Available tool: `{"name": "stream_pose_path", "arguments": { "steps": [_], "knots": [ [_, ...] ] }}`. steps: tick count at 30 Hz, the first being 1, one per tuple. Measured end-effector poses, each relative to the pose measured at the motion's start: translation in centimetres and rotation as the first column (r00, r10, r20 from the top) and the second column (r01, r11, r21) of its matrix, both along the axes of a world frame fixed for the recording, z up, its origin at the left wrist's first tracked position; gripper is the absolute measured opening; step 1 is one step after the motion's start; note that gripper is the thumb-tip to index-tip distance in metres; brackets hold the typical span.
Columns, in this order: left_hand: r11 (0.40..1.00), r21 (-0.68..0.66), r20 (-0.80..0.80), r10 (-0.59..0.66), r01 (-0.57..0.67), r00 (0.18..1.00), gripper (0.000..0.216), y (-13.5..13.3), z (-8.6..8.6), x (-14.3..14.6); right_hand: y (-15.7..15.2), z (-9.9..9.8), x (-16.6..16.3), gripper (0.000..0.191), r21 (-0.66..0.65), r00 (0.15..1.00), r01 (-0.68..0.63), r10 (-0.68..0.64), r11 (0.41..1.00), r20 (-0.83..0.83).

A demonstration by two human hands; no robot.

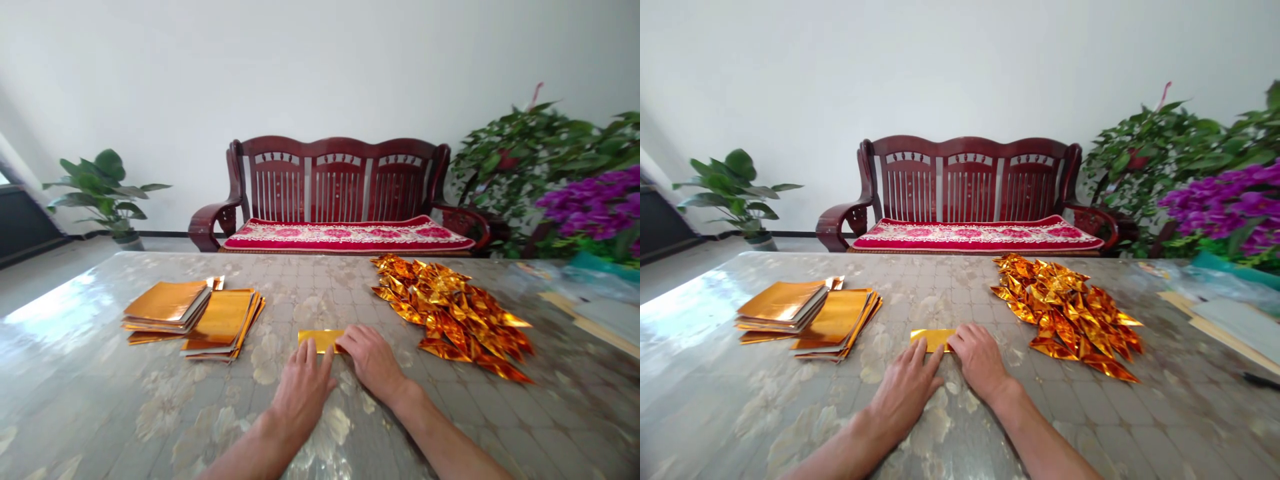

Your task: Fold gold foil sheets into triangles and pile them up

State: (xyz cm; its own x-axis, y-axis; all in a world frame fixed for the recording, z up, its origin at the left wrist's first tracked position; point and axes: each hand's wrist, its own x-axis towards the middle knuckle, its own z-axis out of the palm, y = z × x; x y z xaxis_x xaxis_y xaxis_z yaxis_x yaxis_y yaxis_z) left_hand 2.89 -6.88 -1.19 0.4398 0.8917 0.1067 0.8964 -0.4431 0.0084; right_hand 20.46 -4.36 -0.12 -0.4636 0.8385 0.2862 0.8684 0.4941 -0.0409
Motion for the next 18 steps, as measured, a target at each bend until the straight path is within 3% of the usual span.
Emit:
{"name": "stream_pose_path", "arguments": {
  "steps": [4,12,18],
  "knots": [
    [0.997,0.077,-0.025,0.003,-0.001,1.000,0.075,-0.9,-0.6,0.3,-1.4,0.5,-0.7,0.024,-0.065,0.999,0.034,-0.031,0.997,0.045],
    [0.992,0.122,-0.137,0.032,-0.016,0.990,0.086,-1.3,-1.0,0.6,-3.4,0.4,-1.7,0.043,-0.110,0.973,0.136,-0.112,0.985,0.203],
    [0.991,0.106,-0.235,0.109,-0.086,0.966,0.087,-1.7,0.2,0.5,-3.3,1.0,-0.7,0.048,-0.175,0.958,0.211,-0.167,0.962,0.234]
  ]
}}
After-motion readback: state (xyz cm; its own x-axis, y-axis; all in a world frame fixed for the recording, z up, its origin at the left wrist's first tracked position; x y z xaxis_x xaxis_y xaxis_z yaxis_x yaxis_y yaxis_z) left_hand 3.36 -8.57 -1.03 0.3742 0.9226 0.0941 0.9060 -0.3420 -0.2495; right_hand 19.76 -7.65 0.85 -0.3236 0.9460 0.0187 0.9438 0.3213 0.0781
